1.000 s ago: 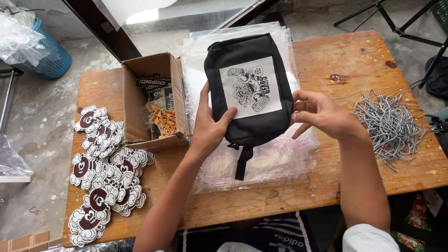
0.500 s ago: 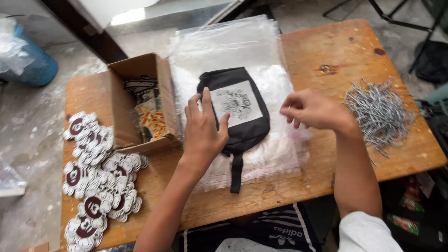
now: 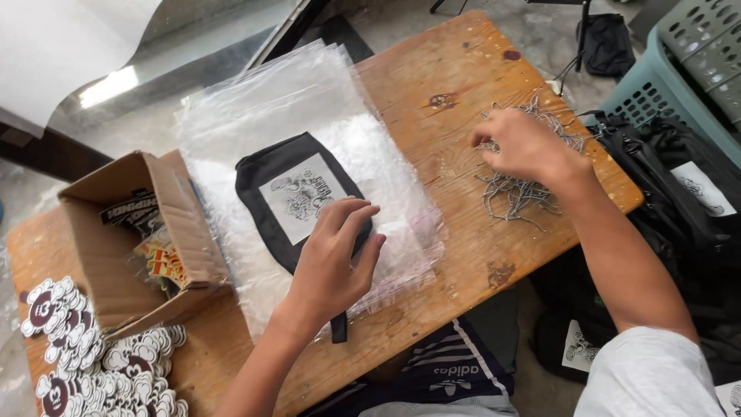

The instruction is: The person assembles keychains by attaching a metal chain to a cartoon character charm and placing it on a small black pouch. They then place the pouch into a plastic bag, add a sticker, and seal it. The process is repeated for a second pouch.

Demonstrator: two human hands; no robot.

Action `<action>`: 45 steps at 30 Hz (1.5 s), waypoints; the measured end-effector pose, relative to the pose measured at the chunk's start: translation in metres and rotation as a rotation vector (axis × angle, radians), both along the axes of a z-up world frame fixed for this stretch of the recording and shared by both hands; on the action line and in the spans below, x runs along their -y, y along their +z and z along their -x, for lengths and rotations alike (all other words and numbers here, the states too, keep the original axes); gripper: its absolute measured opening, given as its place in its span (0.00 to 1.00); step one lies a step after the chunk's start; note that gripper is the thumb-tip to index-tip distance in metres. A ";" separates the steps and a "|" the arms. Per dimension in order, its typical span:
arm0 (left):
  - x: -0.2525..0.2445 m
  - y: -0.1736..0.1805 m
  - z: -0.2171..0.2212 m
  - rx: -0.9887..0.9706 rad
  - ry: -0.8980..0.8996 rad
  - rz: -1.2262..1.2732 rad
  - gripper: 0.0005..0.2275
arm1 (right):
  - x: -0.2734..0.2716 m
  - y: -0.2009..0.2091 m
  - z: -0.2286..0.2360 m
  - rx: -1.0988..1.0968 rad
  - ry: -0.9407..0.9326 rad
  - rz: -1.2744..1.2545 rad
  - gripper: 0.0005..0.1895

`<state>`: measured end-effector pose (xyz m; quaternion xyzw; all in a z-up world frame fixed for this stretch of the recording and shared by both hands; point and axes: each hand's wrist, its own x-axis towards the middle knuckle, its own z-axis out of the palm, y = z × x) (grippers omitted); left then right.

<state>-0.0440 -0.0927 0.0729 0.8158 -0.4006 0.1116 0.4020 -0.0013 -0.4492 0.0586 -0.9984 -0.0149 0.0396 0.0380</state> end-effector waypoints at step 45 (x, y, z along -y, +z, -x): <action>-0.169 0.007 0.194 -0.171 0.302 0.463 0.06 | -0.279 0.044 0.063 -0.195 0.525 -1.118 0.12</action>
